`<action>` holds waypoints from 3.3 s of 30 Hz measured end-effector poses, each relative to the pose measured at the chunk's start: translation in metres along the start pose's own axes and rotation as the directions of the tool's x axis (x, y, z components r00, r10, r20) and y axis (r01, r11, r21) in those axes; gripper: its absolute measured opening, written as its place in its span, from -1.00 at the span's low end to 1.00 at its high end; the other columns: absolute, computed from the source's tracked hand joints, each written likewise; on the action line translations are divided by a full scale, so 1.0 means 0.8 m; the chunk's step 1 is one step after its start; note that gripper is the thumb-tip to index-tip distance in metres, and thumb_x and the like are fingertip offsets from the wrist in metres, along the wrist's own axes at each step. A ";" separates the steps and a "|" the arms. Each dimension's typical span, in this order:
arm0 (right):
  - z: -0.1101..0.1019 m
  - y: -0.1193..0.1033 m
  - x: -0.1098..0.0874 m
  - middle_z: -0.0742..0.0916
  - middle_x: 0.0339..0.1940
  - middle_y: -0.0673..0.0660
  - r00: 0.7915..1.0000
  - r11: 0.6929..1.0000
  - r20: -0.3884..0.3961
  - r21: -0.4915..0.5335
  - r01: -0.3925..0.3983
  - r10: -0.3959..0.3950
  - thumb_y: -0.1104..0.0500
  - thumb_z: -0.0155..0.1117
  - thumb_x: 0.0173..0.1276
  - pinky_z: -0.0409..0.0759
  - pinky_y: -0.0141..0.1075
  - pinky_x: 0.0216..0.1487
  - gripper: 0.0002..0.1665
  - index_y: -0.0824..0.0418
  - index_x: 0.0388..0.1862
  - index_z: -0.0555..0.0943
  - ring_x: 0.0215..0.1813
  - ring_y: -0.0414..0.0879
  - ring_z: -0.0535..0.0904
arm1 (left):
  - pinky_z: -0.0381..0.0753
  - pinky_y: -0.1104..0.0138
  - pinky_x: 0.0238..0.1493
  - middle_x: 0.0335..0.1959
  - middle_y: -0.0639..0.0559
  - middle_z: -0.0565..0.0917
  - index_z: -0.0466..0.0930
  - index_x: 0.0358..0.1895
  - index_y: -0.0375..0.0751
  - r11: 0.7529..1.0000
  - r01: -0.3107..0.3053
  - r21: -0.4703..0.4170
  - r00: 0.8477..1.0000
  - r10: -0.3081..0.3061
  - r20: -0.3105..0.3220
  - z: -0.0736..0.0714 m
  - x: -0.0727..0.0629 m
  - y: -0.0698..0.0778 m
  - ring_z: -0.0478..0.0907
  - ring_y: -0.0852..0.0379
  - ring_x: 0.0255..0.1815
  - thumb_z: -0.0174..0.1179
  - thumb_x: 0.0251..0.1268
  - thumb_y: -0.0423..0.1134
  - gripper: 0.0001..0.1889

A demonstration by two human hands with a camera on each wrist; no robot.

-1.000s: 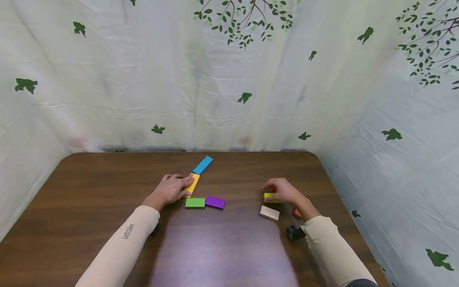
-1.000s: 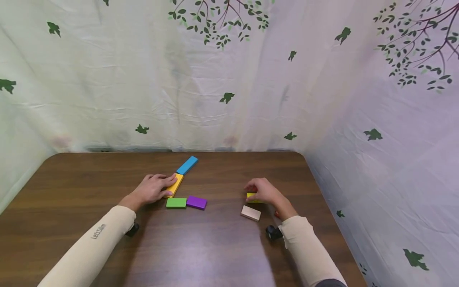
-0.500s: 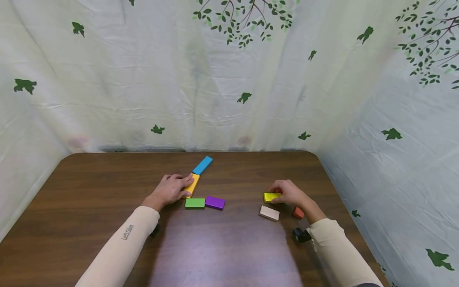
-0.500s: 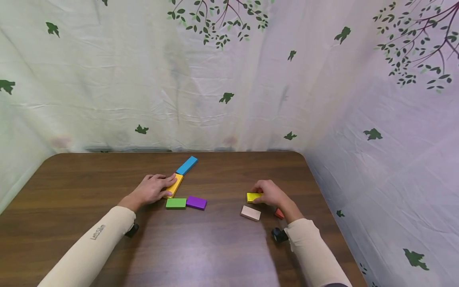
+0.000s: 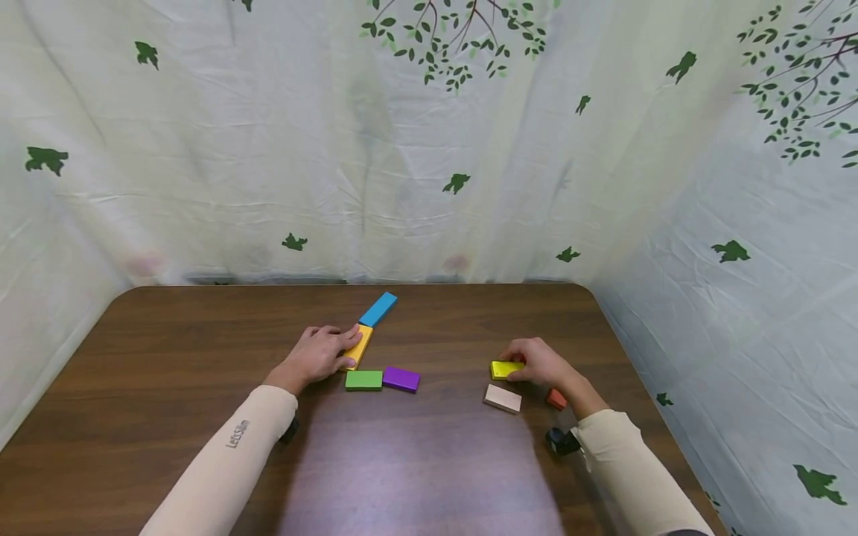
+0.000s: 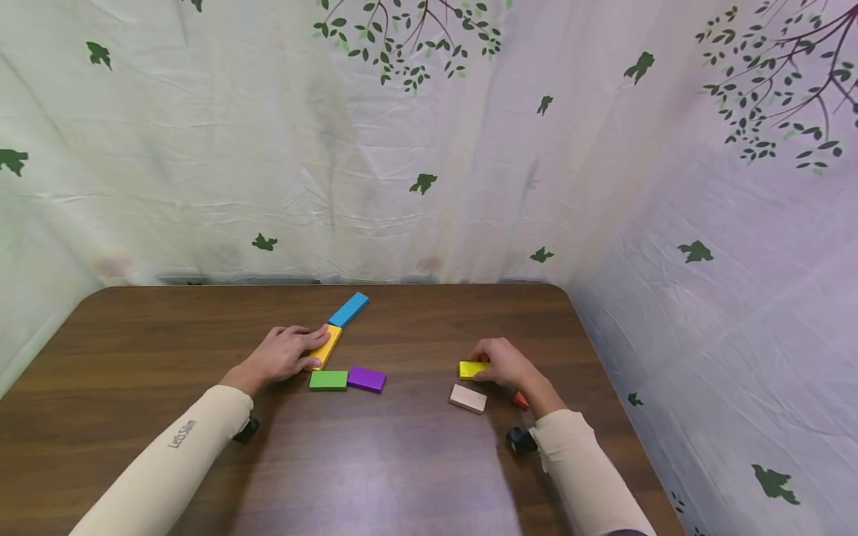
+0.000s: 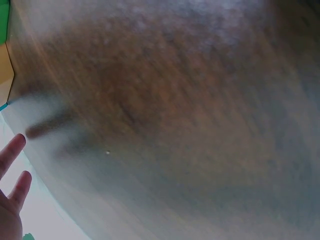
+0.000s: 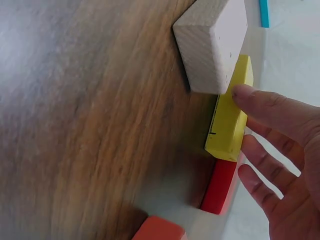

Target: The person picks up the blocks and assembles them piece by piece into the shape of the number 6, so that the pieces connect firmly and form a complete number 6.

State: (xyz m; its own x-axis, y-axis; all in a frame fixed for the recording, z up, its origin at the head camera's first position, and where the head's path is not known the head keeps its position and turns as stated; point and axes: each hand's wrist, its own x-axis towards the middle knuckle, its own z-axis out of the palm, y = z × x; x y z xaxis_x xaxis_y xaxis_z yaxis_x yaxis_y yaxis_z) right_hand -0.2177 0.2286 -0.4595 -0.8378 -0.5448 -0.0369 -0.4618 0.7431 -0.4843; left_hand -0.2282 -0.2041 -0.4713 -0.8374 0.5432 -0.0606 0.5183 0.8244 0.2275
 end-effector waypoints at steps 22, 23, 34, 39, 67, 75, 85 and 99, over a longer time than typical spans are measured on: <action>0.014 -0.018 0.024 0.70 -0.26 0.04 0.995 0.994 0.026 -0.040 0.102 -0.101 0.25 0.54 0.05 0.57 -0.32 -0.23 -0.66 0.26 -0.15 0.73 -0.28 -0.14 0.58 | 0.18 -0.22 0.20 0.43 -0.13 0.29 0.29 0.41 -0.21 1.000 0.001 0.003 1.000 -0.001 0.011 0.001 0.000 -0.002 0.30 -0.35 0.30 0.18 0.33 -0.02 -0.35; 0.014 -0.020 0.025 0.70 -0.26 0.04 0.994 0.994 0.027 -0.039 0.105 -0.104 0.25 0.53 0.05 0.57 -0.32 -0.23 -0.67 0.25 -0.15 0.73 -0.28 -0.13 0.58 | 0.18 -0.21 0.21 0.43 -0.12 0.29 0.29 0.41 -0.21 1.000 0.002 0.001 1.000 -0.002 0.012 0.000 0.000 -0.001 0.30 -0.35 0.30 0.18 0.33 -0.01 -0.35; 0.023 -0.034 0.039 0.70 -0.27 0.04 0.991 0.991 0.036 -0.025 0.130 -0.129 0.27 0.55 0.01 0.57 -0.35 -0.22 -0.68 0.24 -0.19 0.74 -0.27 -0.12 0.58 | 0.18 -0.22 0.21 0.43 -0.12 0.29 0.28 0.41 -0.20 1.000 0.000 -0.005 1.000 0.000 0.010 -0.001 0.000 0.000 0.30 -0.35 0.29 0.17 0.33 0.00 -0.35; 0.025 -0.041 0.044 0.69 -0.26 0.04 0.991 0.993 0.070 -0.014 0.118 -0.116 0.25 0.54 0.04 0.54 -0.38 -0.24 -0.66 0.24 -0.15 0.74 -0.28 -0.15 0.56 | 0.18 -0.22 0.21 0.43 -0.12 0.30 0.28 0.41 -0.21 1.000 0.004 0.000 1.000 -0.004 0.009 -0.001 -0.001 -0.001 0.30 -0.35 0.30 0.17 0.33 -0.01 -0.35; 0.043 -0.076 0.063 0.65 -0.38 -0.01 0.978 0.983 0.105 0.007 0.183 -0.182 0.15 0.59 0.00 0.48 -0.43 -0.31 -0.63 0.23 -0.20 0.71 -0.35 -0.17 0.52 | 0.17 -0.22 0.21 0.44 -0.13 0.28 0.27 0.41 -0.22 1.000 0.004 -0.004 1.000 -0.004 0.011 0.000 0.000 -0.002 0.29 -0.35 0.30 0.17 0.33 -0.01 -0.34; 0.049 -0.078 0.064 0.62 -0.43 -0.02 0.973 0.979 0.099 0.025 0.205 -0.206 0.13 0.59 0.00 0.46 -0.44 -0.34 -0.63 0.22 -0.22 0.70 -0.37 -0.12 0.53 | 0.18 -0.23 0.20 0.43 -0.13 0.29 0.28 0.40 -0.23 1.000 0.005 -0.013 1.000 -0.005 0.010 0.000 0.000 -0.002 0.30 -0.35 0.29 0.18 0.32 -0.01 -0.34; 0.050 -0.088 0.064 0.60 -0.43 -0.01 0.974 0.981 0.122 -0.002 0.195 -0.193 0.10 0.58 0.03 0.43 -0.43 -0.35 -0.61 0.21 -0.17 0.69 -0.39 -0.15 0.48 | 0.19 -0.22 0.20 0.43 -0.13 0.30 0.28 0.41 -0.22 1.000 0.002 -0.005 1.000 -0.002 0.004 0.001 0.001 -0.002 0.31 -0.35 0.29 0.17 0.33 0.00 -0.35; 0.059 -0.098 0.066 0.60 -0.46 -0.01 0.979 0.986 0.119 0.035 0.162 -0.165 0.09 0.58 0.02 0.42 -0.44 -0.38 -0.61 0.21 -0.19 0.70 -0.42 -0.19 0.46 | 0.18 -0.22 0.22 0.43 -0.13 0.29 0.27 0.41 -0.21 1.000 0.010 -0.009 1.000 -0.010 0.018 -0.001 0.000 -0.001 0.30 -0.35 0.30 0.16 0.34 0.00 -0.35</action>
State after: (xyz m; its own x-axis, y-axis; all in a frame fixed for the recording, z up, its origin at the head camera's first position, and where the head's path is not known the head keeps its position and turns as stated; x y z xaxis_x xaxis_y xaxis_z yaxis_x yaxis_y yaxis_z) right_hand -0.2118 0.1230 -0.4648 -0.7095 -0.7021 -0.0600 -0.5808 0.6309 -0.5144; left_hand -0.2289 -0.2049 -0.4708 -0.8395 0.5374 -0.0800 0.5079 0.8286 0.2353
